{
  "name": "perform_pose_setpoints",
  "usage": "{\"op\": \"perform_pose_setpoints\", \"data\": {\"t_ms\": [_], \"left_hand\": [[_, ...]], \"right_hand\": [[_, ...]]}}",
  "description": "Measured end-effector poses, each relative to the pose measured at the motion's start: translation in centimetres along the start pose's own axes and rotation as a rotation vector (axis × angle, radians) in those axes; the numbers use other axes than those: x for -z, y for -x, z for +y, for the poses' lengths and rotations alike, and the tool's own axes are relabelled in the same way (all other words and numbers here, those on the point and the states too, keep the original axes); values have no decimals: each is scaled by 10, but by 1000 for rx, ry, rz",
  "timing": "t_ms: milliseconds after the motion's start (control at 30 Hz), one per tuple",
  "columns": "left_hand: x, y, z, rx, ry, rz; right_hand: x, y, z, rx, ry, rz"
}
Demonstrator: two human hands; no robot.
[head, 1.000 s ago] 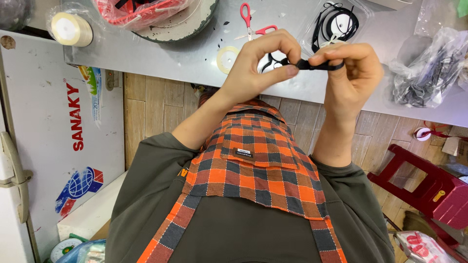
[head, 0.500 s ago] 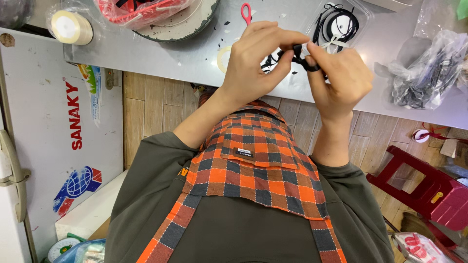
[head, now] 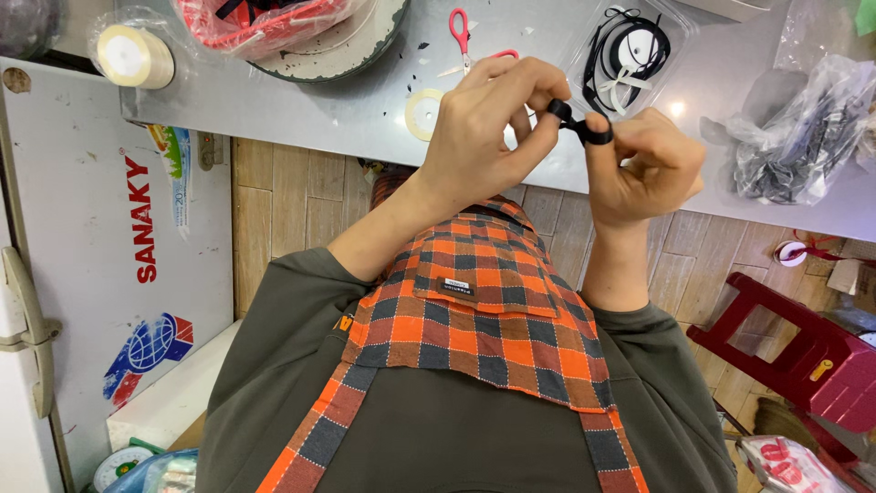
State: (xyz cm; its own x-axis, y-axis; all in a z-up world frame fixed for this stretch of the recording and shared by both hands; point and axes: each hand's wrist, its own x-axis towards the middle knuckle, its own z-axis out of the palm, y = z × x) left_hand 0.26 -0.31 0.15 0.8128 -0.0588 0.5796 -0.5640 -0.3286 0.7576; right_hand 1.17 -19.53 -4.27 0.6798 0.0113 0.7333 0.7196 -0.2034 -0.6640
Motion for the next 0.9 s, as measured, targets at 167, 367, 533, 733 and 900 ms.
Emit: {"op": "perform_pose_setpoints", "data": {"t_ms": [167,367,533,733,900], "left_hand": [[-8,2,-2,33,-31,20],[-8,4,-15,-110,-171,78],[-8,3,-22,-271,-241,158],[-15,8,-17,134,223,11],[-8,8,-24,279,757,-159]], "right_hand": [[2,13,6,-50,-7,18],[4,1,4,8,95,37],[4,-9,-3,74,166,-37],[-2,-7,5,90,110,90],[-3,-9,9,-44,-82,226]]}}
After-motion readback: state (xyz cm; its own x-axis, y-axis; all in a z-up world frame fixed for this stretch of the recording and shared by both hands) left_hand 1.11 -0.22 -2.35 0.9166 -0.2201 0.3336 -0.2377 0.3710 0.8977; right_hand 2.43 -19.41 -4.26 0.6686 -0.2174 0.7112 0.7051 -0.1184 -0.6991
